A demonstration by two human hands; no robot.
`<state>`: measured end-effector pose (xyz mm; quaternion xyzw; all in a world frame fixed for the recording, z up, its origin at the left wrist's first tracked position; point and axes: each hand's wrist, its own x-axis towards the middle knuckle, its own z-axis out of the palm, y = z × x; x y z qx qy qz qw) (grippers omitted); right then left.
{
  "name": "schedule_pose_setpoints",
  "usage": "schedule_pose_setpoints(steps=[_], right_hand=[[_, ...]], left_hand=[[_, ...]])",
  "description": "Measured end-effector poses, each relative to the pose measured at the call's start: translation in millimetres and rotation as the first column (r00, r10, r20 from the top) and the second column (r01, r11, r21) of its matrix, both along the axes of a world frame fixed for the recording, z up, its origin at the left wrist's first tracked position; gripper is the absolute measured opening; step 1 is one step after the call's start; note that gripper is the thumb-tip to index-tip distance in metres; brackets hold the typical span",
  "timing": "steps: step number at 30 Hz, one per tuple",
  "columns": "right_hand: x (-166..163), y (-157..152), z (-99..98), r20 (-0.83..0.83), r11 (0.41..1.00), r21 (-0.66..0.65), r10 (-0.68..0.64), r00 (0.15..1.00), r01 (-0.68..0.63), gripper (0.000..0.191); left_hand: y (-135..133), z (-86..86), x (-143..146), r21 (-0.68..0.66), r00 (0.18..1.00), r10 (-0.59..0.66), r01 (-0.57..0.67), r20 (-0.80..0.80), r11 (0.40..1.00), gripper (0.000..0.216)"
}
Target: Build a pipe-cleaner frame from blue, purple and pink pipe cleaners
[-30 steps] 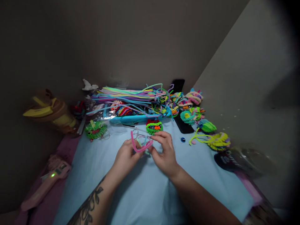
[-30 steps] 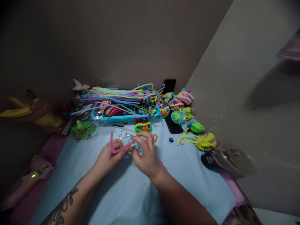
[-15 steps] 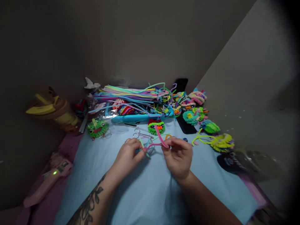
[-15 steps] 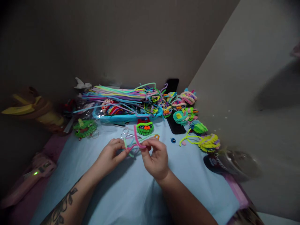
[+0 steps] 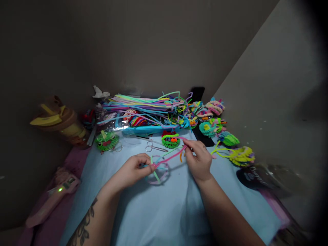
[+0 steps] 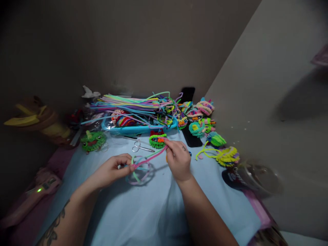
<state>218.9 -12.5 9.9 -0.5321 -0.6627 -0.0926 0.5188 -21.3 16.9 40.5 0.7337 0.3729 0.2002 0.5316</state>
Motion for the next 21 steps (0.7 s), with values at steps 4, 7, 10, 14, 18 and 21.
schedule_pose_setpoints(steps=[4, 7, 10, 14, 18, 21], right_hand=[[-2, -2, -2.2, -0.09, 0.993, 0.065, -0.097, 0.991, 0.103, 0.024], [-12, -10, -2.2, -0.155, 0.997, 0.052, 0.06, 0.986, -0.053, 0.033], [-23, -17, -1.9, -0.188, 0.979, 0.009, 0.2, 0.961, -0.202, 0.038], [-35, -20, -3.3, -0.332, 0.979, -0.02, 0.186, 0.925, -0.204, 0.027], [-43, -22, -5.8, -0.609, 0.965, -0.114, 0.12, 0.784, -0.236, 0.012], [-48, -23, -4.0, -0.744, 0.933, -0.128, 0.134, 0.654, -0.337, 0.005]], left_hand=[[1, -8.2, 2, 0.16, 0.996, 0.058, -0.046, -0.067, 0.986, 0.028], [0, -16.2, 5, 0.266, 0.989, 0.104, -0.074, -0.103, 0.961, 0.028], [0, -20.2, 6, 0.302, 0.985, 0.112, -0.068, -0.128, 0.951, 0.025], [-2, -21.7, 8, 0.322, 0.985, 0.102, -0.053, -0.139, 0.945, 0.023], [-4, -23.9, 11, 0.331, 0.983, 0.083, -0.025, -0.161, 0.943, 0.022], [-4, -24.5, 13, 0.332, 0.983, 0.085, -0.028, -0.16, 0.943, 0.023]])
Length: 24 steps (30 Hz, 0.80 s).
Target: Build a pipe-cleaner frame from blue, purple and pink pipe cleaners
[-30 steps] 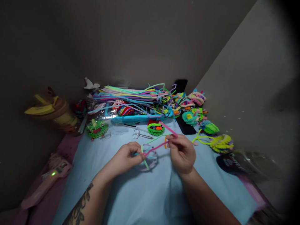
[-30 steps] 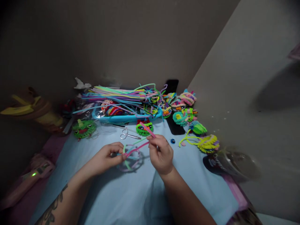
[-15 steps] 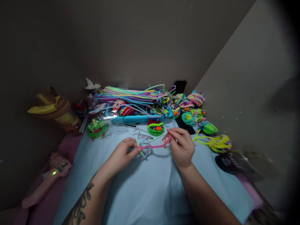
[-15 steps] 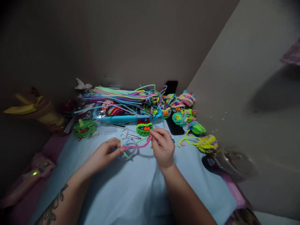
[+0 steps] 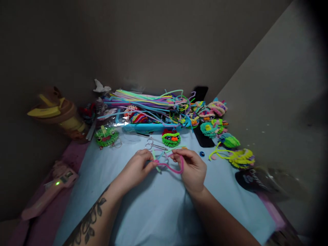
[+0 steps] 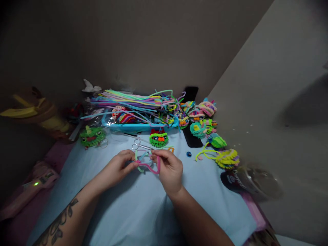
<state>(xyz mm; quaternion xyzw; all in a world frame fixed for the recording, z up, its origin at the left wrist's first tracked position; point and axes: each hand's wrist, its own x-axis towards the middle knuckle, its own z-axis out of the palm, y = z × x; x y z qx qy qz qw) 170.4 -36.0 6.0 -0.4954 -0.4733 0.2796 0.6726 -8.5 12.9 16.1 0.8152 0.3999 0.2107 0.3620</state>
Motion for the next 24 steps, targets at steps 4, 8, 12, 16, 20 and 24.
schedule_pose_setpoints(steps=[4, 8, 12, 16, 20, 24], right_hand=[[-4, 2, 6.4, -0.12, 0.989, -0.117, 0.073, 0.99, -0.087, 0.012], [-6, 6, 8.5, -0.157, 0.964, -0.23, 0.101, 0.982, -0.136, 0.02], [-7, 8, 5.6, -0.137, 0.935, -0.315, 0.124, 0.983, -0.162, 0.022], [-7, 8, 1.7, -0.003, 0.934, -0.326, 0.153, 0.988, -0.146, 0.018], [-5, 10, -3.8, 0.013, 0.92, -0.335, 0.219, 0.976, -0.203, 0.02], [-7, 11, -5.9, -0.222, 0.828, -0.439, 0.277, 0.935, -0.35, 0.024]], left_hand=[[-1, 0.9, 0, 0.019, 1.0, 0.021, -0.021, -0.002, 1.0, 0.02], [-2, 2.4, 1, 0.071, 1.0, 0.028, -0.027, -0.012, 0.997, 0.017], [-2, 3.4, 2, 0.168, 0.998, 0.049, -0.04, -0.051, 0.985, 0.016], [-5, 3.0, 4, 0.259, 0.994, 0.088, -0.068, -0.067, 0.963, 0.014], [-8, 3.4, 6, 0.353, 0.989, 0.12, -0.081, -0.088, 0.932, 0.013], [-9, 4.2, 7, 0.404, 0.983, 0.141, -0.082, -0.119, 0.911, 0.012]])
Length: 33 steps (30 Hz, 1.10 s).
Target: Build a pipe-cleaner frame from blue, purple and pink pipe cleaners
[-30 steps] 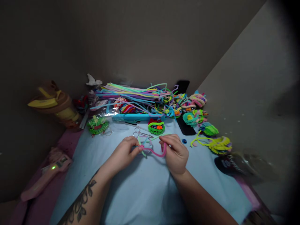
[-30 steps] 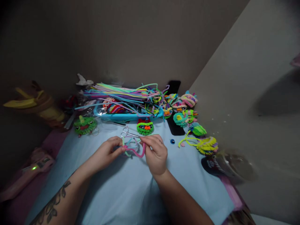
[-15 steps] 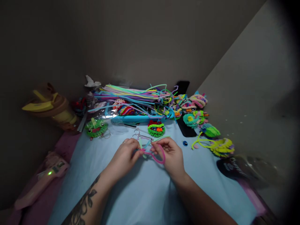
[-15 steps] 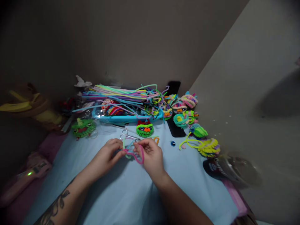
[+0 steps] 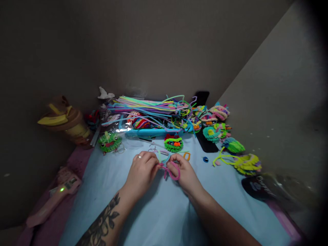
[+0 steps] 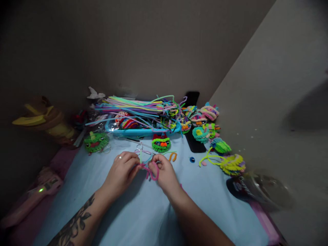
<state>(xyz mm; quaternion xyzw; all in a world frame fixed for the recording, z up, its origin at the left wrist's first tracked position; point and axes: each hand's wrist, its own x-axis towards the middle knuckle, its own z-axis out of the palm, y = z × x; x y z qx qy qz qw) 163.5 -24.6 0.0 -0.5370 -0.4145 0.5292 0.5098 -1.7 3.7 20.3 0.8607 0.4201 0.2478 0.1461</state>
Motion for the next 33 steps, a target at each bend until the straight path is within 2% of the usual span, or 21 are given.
schedule_pose_setpoints(steps=[3, 8, 13, 17, 22, 26, 28, 31, 33], right_hand=[[-3, -1, 1.7, -0.088, 0.999, -0.028, -0.022, 0.996, 0.019, 0.029], [-5, -2, -0.2, -0.171, 0.989, -0.134, 0.039, 0.984, -0.063, 0.031], [-6, -2, -2.1, -0.154, 0.994, -0.095, 0.032, 0.988, -0.047, 0.031], [-6, 0, -3.2, -0.133, 0.998, -0.057, -0.006, 0.991, -0.002, 0.03], [-7, 0, -7.5, -0.009, 0.999, -0.015, 0.048, 0.999, -0.048, 0.02], [-11, -5, -3.4, 0.161, 0.995, 0.04, 0.085, 0.983, -0.093, 0.007], [-10, -8, -0.9, 0.235, 0.983, 0.041, 0.164, 0.958, -0.178, 0.004], [-3, -8, 1.4, 0.265, 0.94, -0.013, 0.331, 0.906, -0.34, 0.008], [4, -6, 3.0, 0.293, 0.925, -0.012, 0.367, 0.883, -0.381, 0.008]], left_hand=[[-1, -0.7, 0, 0.007, 1.0, 0.003, -0.003, -0.014, 1.0, 0.011], [0, -2.3, 1, 0.028, 1.0, 0.0, 0.001, -0.025, 1.0, 0.013], [0, -1.3, 0, -0.007, 1.0, 0.02, -0.02, 0.018, 1.0, 0.01], [1, -1.6, -1, -0.089, 0.983, 0.095, -0.081, 0.155, 0.993, 0.012], [2, 1.4, 0, -0.258, 0.898, 0.202, -0.103, 0.392, 0.961, 0.013], [4, 6.2, -2, -0.339, 0.826, 0.321, -0.169, 0.464, 0.925, 0.018], [6, 6.8, -4, -0.38, 0.796, 0.374, -0.198, 0.476, 0.904, 0.02], [9, 5.1, -8, -0.466, 0.736, 0.447, -0.202, 0.508, 0.861, 0.024], [11, 3.6, -9, -0.524, 0.709, 0.477, -0.176, 0.52, 0.833, 0.028]])
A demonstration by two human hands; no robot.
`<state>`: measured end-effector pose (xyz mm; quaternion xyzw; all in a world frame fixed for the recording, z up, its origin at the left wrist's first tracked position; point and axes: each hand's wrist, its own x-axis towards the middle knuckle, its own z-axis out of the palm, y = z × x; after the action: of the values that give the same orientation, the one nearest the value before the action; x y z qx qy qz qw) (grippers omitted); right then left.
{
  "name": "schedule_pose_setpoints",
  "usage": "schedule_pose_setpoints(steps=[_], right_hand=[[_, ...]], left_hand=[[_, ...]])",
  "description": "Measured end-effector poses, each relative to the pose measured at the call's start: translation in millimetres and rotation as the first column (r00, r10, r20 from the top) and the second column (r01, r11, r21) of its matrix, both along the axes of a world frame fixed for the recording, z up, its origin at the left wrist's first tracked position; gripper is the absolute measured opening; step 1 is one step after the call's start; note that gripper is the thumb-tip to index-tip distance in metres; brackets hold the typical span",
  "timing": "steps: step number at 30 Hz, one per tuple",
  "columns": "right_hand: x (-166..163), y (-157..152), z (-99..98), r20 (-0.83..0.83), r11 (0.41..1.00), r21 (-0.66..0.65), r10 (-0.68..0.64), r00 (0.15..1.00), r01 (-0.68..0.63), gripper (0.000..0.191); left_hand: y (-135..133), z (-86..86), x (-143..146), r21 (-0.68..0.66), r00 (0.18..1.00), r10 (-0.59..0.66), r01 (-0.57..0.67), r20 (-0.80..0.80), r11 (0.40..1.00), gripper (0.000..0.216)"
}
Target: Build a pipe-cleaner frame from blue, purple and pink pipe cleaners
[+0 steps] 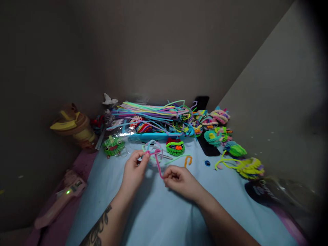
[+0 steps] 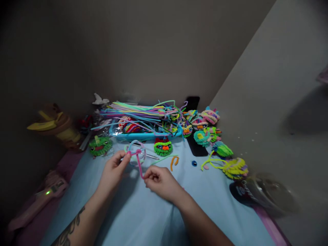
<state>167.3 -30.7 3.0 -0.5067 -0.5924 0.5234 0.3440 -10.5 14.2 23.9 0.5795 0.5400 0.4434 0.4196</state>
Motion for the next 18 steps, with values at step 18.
schedule_pose_setpoints(steps=[18], right_hand=[[29, 5, 19.5, 0.199, 0.578, 0.816, -0.244, 0.949, -0.022, 0.031]], left_hand=[[-3, 0.9, -1, -0.373, 0.848, -0.452, 0.529, 0.277, 0.763, 0.027]])
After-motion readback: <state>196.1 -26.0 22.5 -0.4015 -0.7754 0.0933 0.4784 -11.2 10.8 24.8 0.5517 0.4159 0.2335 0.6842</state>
